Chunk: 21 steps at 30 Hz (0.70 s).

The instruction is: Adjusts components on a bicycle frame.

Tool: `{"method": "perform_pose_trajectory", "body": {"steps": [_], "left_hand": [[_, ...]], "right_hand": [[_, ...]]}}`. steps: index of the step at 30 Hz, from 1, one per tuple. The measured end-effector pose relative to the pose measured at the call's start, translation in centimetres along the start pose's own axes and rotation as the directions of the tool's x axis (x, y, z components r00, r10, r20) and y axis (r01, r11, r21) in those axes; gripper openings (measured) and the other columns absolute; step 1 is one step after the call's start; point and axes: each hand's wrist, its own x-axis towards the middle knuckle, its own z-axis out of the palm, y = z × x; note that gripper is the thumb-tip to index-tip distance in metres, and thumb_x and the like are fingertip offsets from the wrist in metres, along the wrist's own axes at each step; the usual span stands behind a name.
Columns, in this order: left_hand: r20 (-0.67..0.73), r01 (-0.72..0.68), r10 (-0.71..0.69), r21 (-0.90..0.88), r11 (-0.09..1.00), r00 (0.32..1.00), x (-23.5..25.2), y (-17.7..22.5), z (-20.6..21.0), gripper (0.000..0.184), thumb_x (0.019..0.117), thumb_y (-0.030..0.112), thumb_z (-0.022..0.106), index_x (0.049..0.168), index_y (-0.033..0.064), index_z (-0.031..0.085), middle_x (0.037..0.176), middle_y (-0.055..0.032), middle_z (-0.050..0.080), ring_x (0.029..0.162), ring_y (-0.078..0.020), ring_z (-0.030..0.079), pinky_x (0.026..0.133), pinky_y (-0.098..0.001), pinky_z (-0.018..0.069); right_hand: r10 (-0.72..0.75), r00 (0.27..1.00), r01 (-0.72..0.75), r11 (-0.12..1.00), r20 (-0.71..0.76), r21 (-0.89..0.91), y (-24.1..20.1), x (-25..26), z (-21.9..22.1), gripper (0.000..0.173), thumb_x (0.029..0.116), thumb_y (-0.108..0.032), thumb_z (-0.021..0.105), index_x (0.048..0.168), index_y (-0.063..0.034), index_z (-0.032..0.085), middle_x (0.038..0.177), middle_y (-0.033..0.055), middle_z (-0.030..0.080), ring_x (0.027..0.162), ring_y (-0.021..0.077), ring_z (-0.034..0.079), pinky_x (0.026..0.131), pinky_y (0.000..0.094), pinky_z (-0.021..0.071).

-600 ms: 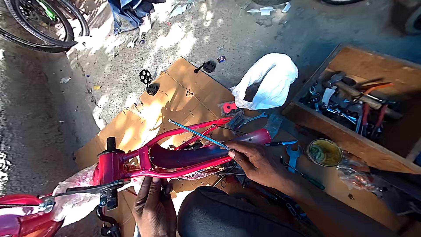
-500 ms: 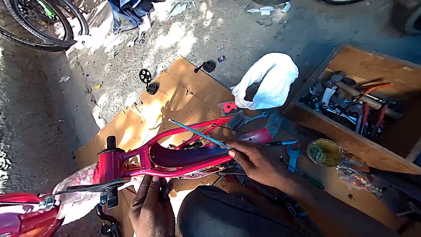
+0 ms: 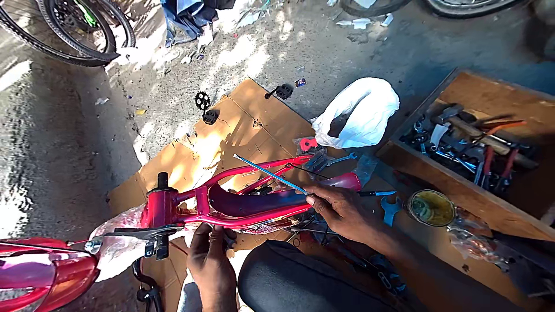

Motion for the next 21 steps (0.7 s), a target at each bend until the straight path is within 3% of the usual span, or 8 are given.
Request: {"method": "perform_pose_trajectory", "body": {"steps": [2,3,5,6,7,10,16,21], "left_hand": [[-0.076,-0.14,0.165,0.258,0.956,0.983,-0.8,1.0,0.5,0.025,0.0987,0.004,0.059,0.119,-0.0098,0.062,0.083,-0.0057,0.067,0.05,-0.0086,0.062,0.045,-0.0241,0.0573],[-0.081,-0.205,0.258,0.406,0.891,0.963,-1.0,1.4,0.6,0.027,0.099,0.007,0.062,0.119,-0.0111,0.065,0.09,-0.0079,0.068,0.053,-0.0039,0.061,0.048,-0.0195,0.0553],[-0.03,-0.261,0.368,0.652,0.712,0.93,-1.0,2.0,0.8,0.026,0.1002,0.013,0.063,0.114,-0.0062,0.072,0.1,-0.0113,0.07,0.076,0.0005,0.063,0.068,-0.0141,0.0523],[-0.005,-0.272,0.391,0.709,0.651,0.92,-0.9,2.1,0.9,0.025,0.1002,0.015,0.062,0.111,-0.005,0.074,0.098,-0.0128,0.069,0.08,-0.0025,0.062,0.071,-0.0153,0.0504],[0.008,-0.275,0.395,0.731,0.625,0.918,-1.0,2.3,1.2,0.025,0.1004,0.015,0.061,0.108,-0.005,0.075,0.096,-0.0136,0.067,0.081,-0.0052,0.061,0.072,-0.0168,0.0488],[-0.022,-0.262,0.375,0.678,0.687,0.927,-1.4,2.4,1.9,0.028,0.1024,0.015,0.057,0.109,-0.0067,0.073,0.096,-0.0113,0.064,0.083,-0.0028,0.06,0.073,-0.014,0.0492],[-0.056,-0.271,0.4,0.648,0.711,0.915,-2.5,2.7,2.6,0.029,0.1038,0.011,0.055,0.119,-0.0091,0.069,0.108,-0.0168,0.065,0.085,-0.0009,0.061,0.073,-0.0121,0.0501],[-0.071,-0.261,0.331,0.47,0.843,0.941,-1.3,2.0,2.1,0.027,0.1019,0.008,0.053,0.115,-0.01,0.068,0.099,-0.0064,0.064,0.069,-0.0014,0.058,0.062,-0.0168,0.051]], "right_hand": [[-0.001,1.0,0.001,1.0,-0.008,-0.011,0.0,-0.2,0.0,0.033,0.1064,-0.032,0.05,0.133,-0.0247,0.067,0.097,-0.0076,0.069,0.076,0.0036,0.063,0.066,0.0286,0.0562],[-0.003,1.0,0.003,1.0,-0.014,-0.016,0.0,-0.4,0.1,0.033,0.1065,-0.032,0.049,0.133,-0.0244,0.067,0.098,-0.0072,0.07,0.076,0.004,0.063,0.066,0.0291,0.0563],[-0.012,1.0,0.012,1.0,-0.029,-0.021,0.0,-0.6,0.3,0.033,0.1068,-0.032,0.049,0.133,-0.0241,0.067,0.099,-0.0069,0.07,0.076,0.0042,0.063,0.066,0.0295,0.0564],[-0.013,0.999,0.012,1.0,-0.031,-0.025,0.0,-0.6,0.3,0.034,0.1069,-0.032,0.048,0.134,-0.0242,0.067,0.099,-0.0068,0.07,0.076,0.0043,0.064,0.067,0.0294,0.0563],[-0.016,0.999,0.015,1.0,-0.037,-0.024,0.0,-0.6,0.4,0.034,0.1068,-0.032,0.048,0.133,-0.0236,0.067,0.099,-0.0067,0.07,0.077,0.0043,0.064,0.067,0.0292,0.0563],[-0.043,0.998,0.042,0.999,-0.047,-0.02,0.1,-0.5,0.4,0.032,0.1063,-0.03,0.049,0.13,-0.0205,0.068,0.102,-0.0059,0.07,0.08,0.0039,0.065,0.068,0.0278,0.057],[-0.047,0.998,0.047,0.999,-0.03,-0.001,0.2,-0.5,0.4,0.032,0.1065,-0.028,0.049,0.132,-0.0198,0.067,0.1,-0.005,0.07,0.081,0.0049,0.065,0.07,0.0295,0.0569],[-0.071,0.996,0.072,0.997,-0.052,0.009,0.2,-0.5,0.5,0.033,0.1059,-0.025,0.05,0.132,-0.0177,0.068,0.103,-0.0045,0.07,0.082,0.0048,0.065,0.07,0.0276,0.0568]]}}
